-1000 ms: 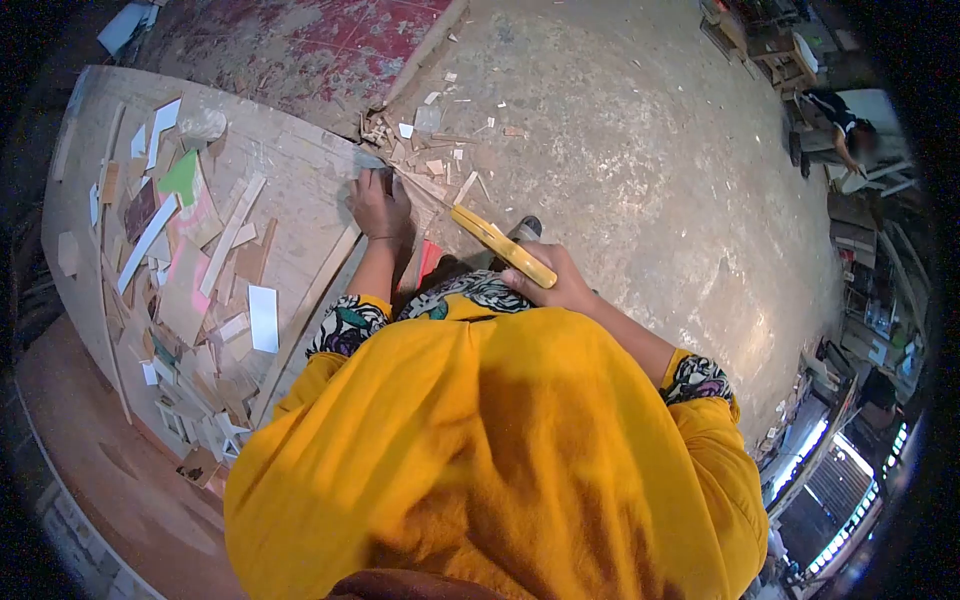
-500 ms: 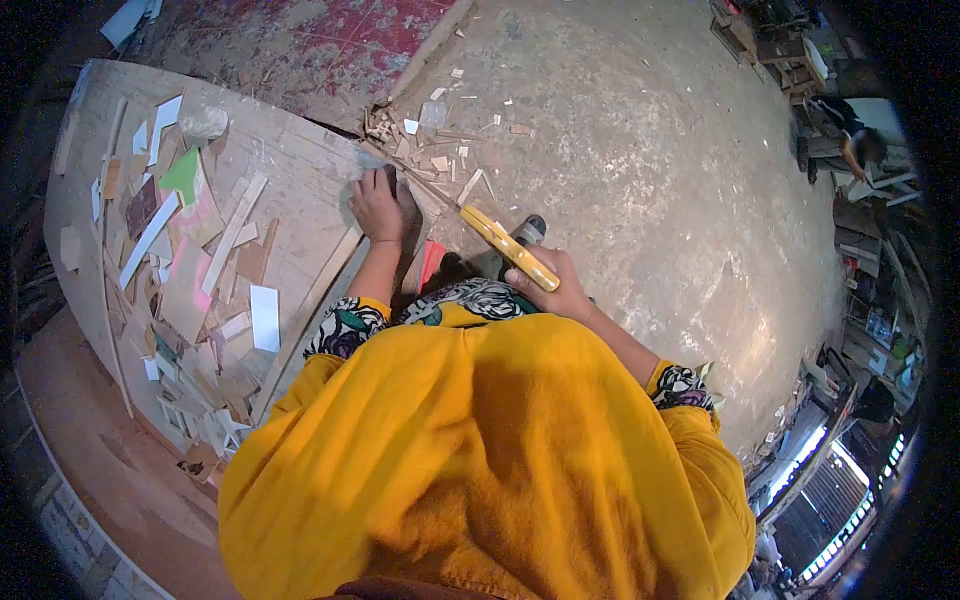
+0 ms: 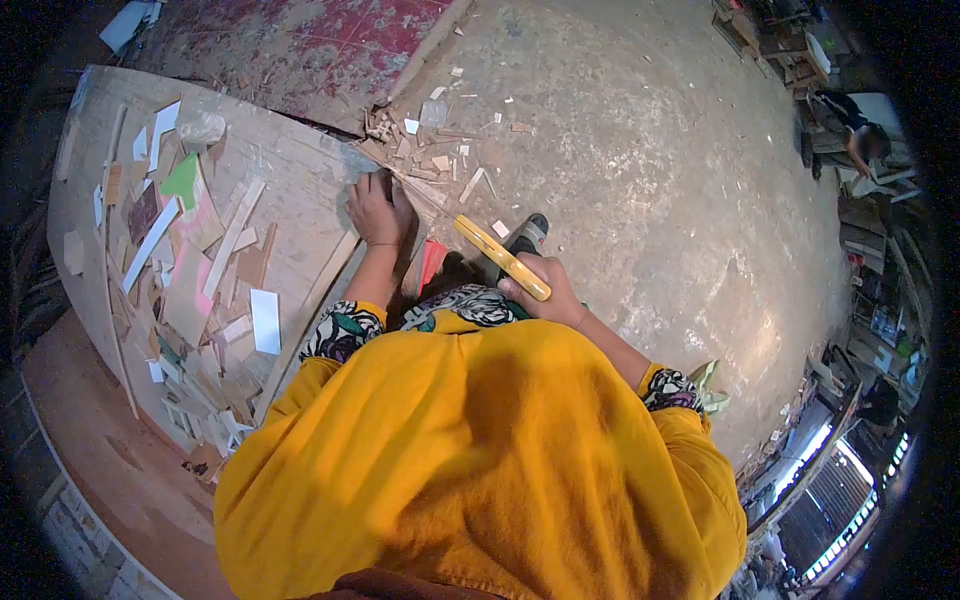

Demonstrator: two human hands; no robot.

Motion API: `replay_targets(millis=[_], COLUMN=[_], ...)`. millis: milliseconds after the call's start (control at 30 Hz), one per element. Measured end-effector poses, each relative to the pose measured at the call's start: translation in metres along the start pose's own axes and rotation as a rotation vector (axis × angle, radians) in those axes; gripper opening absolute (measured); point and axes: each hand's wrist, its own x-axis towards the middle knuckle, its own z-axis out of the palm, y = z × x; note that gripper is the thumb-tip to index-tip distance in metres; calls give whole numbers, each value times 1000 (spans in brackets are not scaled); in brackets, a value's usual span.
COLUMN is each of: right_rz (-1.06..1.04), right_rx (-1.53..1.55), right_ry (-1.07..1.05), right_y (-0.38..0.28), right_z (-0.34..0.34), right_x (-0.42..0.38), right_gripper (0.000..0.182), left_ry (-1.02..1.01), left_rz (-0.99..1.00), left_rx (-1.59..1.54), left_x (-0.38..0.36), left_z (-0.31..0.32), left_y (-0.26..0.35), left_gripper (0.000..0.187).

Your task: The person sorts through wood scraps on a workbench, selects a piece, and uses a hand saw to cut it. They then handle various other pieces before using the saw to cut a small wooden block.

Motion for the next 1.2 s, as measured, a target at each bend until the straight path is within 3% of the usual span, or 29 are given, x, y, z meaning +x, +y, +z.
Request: replay_targets(millis=[367, 467, 667, 933, 1000, 1067, 1200], right_rz=[-48, -171, 85, 200, 112, 29, -35], right_rx=[-60, -233, 253, 337, 300, 45, 63], right_ry=[-47, -103, 22, -20, 33, 31, -6], right_y=[25, 35, 24, 8, 13, 14, 22], right_z=[-6, -5, -8, -6, -2, 2, 5], right_x=[5, 6, 8, 20, 17, 8, 3], right_gripper=[26, 25, 24, 33, 24, 26, 25], left_ry=[13, -11, 34, -18, 46, 77, 72], left_rz=[24, 16, 47, 25, 52, 41, 67], left_rx=[71, 110, 32, 1, -1, 23, 3], left_x=[-1, -2, -2, -2, -2, -2, -2], left_z=[2, 2, 2, 4, 5, 4, 5], left_y=[-2, -3, -3, -5, -6, -5, -7], left_gripper=[25, 24, 27, 27, 26, 25, 24])
